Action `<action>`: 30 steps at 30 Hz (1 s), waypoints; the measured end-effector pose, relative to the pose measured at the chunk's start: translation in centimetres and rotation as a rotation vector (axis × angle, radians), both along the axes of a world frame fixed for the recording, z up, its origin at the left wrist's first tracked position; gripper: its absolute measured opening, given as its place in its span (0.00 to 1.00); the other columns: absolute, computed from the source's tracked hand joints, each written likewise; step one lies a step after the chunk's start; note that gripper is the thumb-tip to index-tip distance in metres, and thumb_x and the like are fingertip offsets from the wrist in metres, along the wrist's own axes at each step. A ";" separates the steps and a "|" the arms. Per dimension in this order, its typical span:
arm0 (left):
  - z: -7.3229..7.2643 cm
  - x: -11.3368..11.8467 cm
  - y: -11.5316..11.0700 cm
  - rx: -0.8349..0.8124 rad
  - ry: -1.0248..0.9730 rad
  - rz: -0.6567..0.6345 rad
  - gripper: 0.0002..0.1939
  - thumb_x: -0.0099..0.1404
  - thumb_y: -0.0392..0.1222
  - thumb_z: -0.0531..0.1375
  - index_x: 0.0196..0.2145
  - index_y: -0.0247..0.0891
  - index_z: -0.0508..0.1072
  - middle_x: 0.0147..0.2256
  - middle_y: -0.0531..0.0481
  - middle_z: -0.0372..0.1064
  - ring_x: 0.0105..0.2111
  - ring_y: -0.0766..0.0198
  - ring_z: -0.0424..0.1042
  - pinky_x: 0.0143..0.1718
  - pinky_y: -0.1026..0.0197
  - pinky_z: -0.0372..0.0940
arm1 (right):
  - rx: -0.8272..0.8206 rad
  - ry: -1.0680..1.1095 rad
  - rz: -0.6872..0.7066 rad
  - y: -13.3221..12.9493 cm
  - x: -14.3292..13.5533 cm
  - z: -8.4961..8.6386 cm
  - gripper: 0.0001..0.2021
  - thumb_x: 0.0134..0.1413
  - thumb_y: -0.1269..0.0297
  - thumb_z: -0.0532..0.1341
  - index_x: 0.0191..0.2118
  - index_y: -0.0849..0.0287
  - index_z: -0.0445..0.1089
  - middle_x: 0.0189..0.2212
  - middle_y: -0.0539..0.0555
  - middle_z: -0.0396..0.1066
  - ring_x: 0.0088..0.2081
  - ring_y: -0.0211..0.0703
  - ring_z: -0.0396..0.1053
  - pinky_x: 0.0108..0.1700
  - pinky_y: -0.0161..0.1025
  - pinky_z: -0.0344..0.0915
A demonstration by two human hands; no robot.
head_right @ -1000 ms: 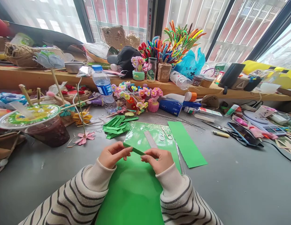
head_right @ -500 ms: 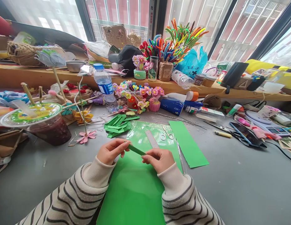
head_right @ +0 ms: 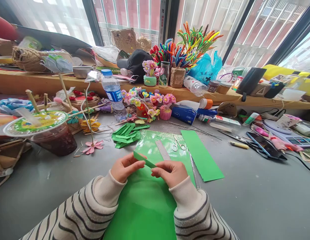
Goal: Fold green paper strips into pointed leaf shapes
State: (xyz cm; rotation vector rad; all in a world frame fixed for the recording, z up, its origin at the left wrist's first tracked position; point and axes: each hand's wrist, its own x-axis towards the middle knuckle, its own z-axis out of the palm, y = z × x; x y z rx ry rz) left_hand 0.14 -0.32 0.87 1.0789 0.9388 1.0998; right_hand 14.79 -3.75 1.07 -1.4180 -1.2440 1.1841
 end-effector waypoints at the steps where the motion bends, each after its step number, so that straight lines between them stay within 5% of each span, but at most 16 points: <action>1: 0.0 0.1 -0.1 -0.015 0.019 -0.024 0.07 0.38 0.37 0.62 0.20 0.34 0.71 0.19 0.53 0.68 0.22 0.68 0.65 0.26 0.66 0.62 | -0.010 0.003 0.020 0.0 0.0 0.1 0.05 0.32 0.66 0.62 0.20 0.62 0.70 0.17 0.50 0.71 0.22 0.40 0.68 0.27 0.34 0.65; 11: 0.4 -0.6 0.6 -0.251 -0.109 0.185 0.10 0.34 0.37 0.65 0.18 0.31 0.70 0.15 0.53 0.68 0.18 0.67 0.68 0.24 0.65 0.64 | 0.047 0.187 -0.169 0.6 1.6 -0.1 0.06 0.31 0.65 0.64 0.21 0.60 0.69 0.17 0.50 0.72 0.23 0.39 0.69 0.30 0.34 0.65; 21: 0.4 -0.3 0.1 -0.186 -0.028 0.062 0.09 0.38 0.38 0.63 0.21 0.32 0.71 0.17 0.54 0.68 0.19 0.68 0.67 0.25 0.65 0.63 | 0.086 0.098 -0.022 0.4 0.2 -0.1 0.06 0.36 0.64 0.61 0.18 0.62 0.68 0.14 0.48 0.68 0.20 0.33 0.66 0.25 0.30 0.63; 25: 0.3 -0.5 0.2 -0.132 -0.072 -0.045 0.15 0.38 0.37 0.63 0.28 0.35 0.72 0.20 0.53 0.69 0.21 0.69 0.66 0.24 0.66 0.62 | -0.009 0.190 0.032 0.5 0.6 -0.2 0.08 0.37 0.64 0.61 0.17 0.62 0.67 0.12 0.47 0.67 0.17 0.30 0.64 0.23 0.27 0.62; 30: 0.3 -0.7 0.3 -0.113 -0.132 -0.132 0.12 0.37 0.36 0.64 0.24 0.34 0.72 0.22 0.52 0.68 0.22 0.68 0.66 0.22 0.66 0.63 | -0.095 0.330 0.074 0.6 0.7 -0.6 0.08 0.36 0.63 0.61 0.17 0.62 0.67 0.11 0.46 0.66 0.17 0.29 0.64 0.22 0.26 0.62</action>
